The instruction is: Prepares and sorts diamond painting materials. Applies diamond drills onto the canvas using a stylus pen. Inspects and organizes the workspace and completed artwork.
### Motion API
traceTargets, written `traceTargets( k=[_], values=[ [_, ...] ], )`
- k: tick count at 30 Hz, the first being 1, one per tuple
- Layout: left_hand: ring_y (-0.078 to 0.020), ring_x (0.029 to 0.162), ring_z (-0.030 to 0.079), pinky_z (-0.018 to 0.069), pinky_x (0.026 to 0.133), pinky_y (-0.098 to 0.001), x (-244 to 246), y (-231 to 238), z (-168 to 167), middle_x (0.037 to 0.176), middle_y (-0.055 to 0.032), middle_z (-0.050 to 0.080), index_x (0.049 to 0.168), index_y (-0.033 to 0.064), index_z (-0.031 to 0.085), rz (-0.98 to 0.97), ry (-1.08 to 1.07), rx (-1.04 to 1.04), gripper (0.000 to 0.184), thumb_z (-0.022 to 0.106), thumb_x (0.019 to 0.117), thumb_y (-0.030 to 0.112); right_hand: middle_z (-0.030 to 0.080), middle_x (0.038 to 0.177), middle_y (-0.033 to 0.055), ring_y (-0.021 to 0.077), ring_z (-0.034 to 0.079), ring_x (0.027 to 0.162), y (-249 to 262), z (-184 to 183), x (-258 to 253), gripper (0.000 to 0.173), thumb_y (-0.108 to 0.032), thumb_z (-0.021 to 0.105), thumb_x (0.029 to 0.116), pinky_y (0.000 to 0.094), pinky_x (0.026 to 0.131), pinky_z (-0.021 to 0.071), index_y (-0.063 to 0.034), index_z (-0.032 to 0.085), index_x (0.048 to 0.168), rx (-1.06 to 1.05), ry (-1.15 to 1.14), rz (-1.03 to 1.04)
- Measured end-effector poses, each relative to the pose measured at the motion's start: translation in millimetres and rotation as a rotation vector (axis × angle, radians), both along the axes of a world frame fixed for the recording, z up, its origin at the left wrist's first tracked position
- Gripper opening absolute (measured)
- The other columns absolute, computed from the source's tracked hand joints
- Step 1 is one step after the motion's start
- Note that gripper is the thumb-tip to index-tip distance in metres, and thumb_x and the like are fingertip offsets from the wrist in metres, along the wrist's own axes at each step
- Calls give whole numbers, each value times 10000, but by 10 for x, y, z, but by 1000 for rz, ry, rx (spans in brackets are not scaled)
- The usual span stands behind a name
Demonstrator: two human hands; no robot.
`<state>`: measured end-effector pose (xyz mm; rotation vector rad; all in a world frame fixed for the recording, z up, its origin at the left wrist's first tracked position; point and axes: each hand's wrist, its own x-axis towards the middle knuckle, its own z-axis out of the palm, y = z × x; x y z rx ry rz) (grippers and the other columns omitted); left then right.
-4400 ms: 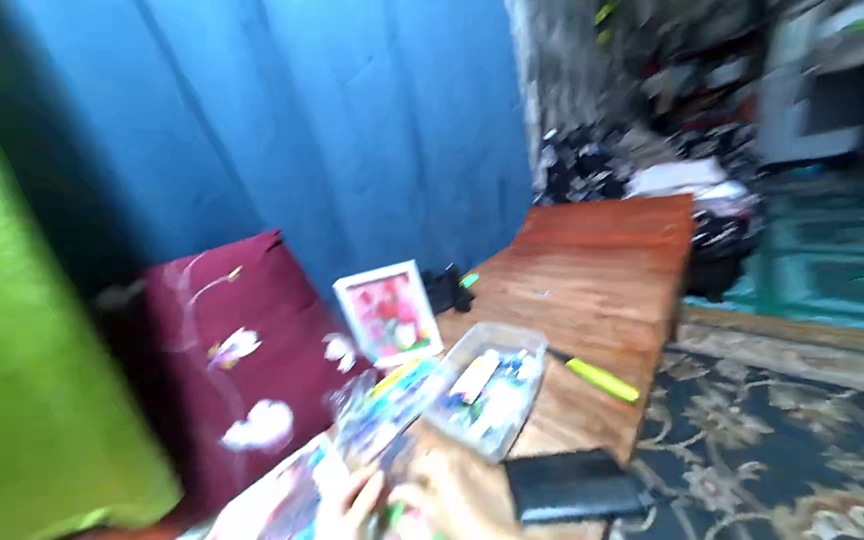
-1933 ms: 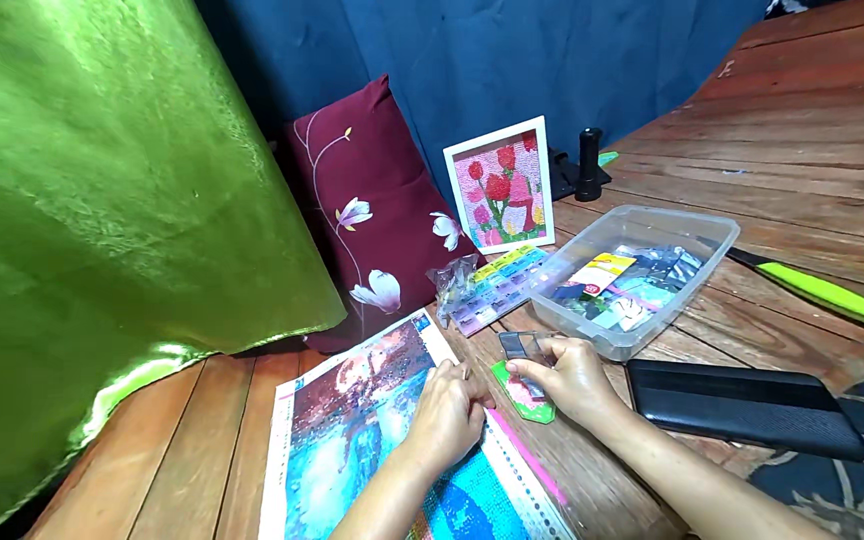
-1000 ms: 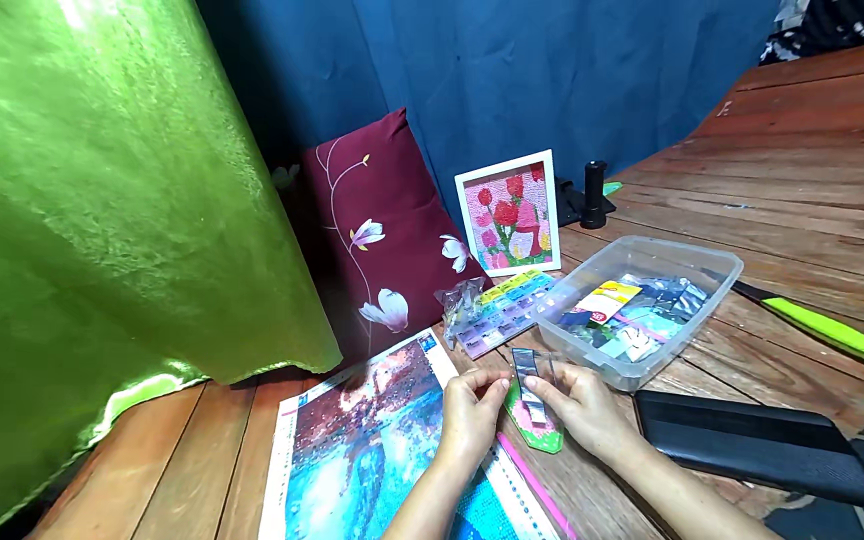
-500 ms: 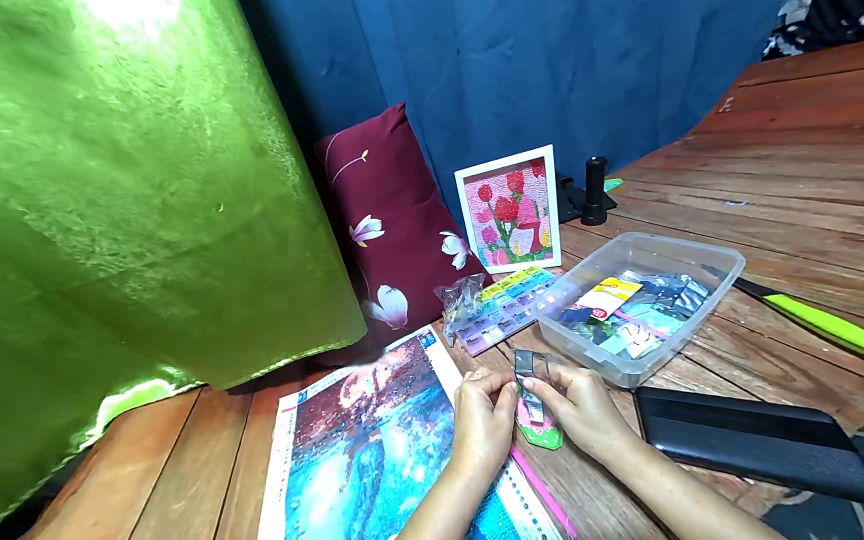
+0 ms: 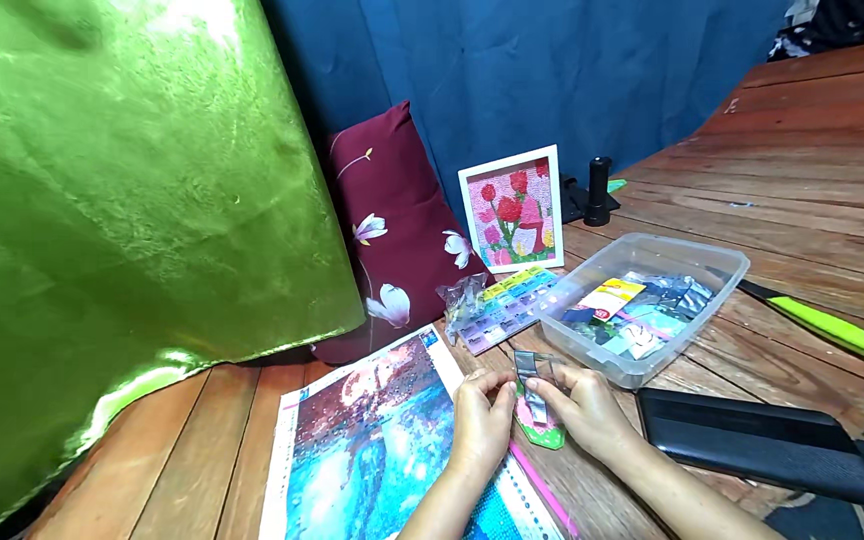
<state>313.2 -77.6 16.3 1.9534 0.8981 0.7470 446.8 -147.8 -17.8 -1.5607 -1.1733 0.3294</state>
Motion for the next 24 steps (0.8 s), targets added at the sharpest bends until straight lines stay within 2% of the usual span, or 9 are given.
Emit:
traceTargets(
  k=[3, 7, 11, 14, 19, 24],
  values=[
    [-68, 829, 620, 513, 774, -215, 0, -9, -4, 961, -96, 682, 1018, -40, 738, 0, -37, -2, 169, 593, 978, 38, 670, 764, 77, 90, 615, 695, -4, 7, -5, 161, -86, 644, 966, 256, 694, 509, 19, 727, 875, 19, 7, 1],
    [-97, 910, 652, 539, 844, -255, -5, 59, 6, 1021, -107, 694, 1072, -41, 719, 13, -79, -123, 164, 595, 999, 38, 656, 754, 64, 73, 590, 679, -6, 15, 3, 165, -82, 641, 973, 245, 682, 492, 15, 715, 862, -14, 18, 22],
    [-82, 810, 651, 558, 776, -258, 14, 67, 35, 849, -56, 677, 919, -26, 693, 35, -205, -268, 102, 629, 990, 11, 676, 775, 69, 73, 602, 700, -7, 10, 13, 164, -95, 645, 969, 248, 695, 495, 11, 735, 880, -6, 20, 19],
    [-62, 786, 640, 538, 759, -233, 19, 73, 22, 818, -31, 670, 886, -11, 690, 34, -234, -249, 100, 638, 972, -5, 701, 817, 114, 139, 642, 760, -26, 40, 11, 157, -83, 658, 970, 310, 755, 520, 31, 743, 904, -25, -17, 10],
    [-64, 793, 630, 538, 756, -216, 54, 76, -17, 845, -40, 650, 859, -12, 700, 30, -261, -200, 108, 643, 951, -23, 677, 737, 132, 185, 642, 694, 5, -33, 8, 132, -66, 718, 883, 347, 696, 526, 42, 723, 808, 106, -149, -38],
    [-70, 819, 651, 561, 769, -231, 27, 81, -42, 886, -54, 678, 893, -19, 722, 12, -247, -221, 103, 646, 963, -13, 713, 781, 136, 202, 680, 720, 5, -24, -4, 132, -87, 727, 873, 362, 730, 556, 37, 761, 898, 119, -150, -32]
  ],
)
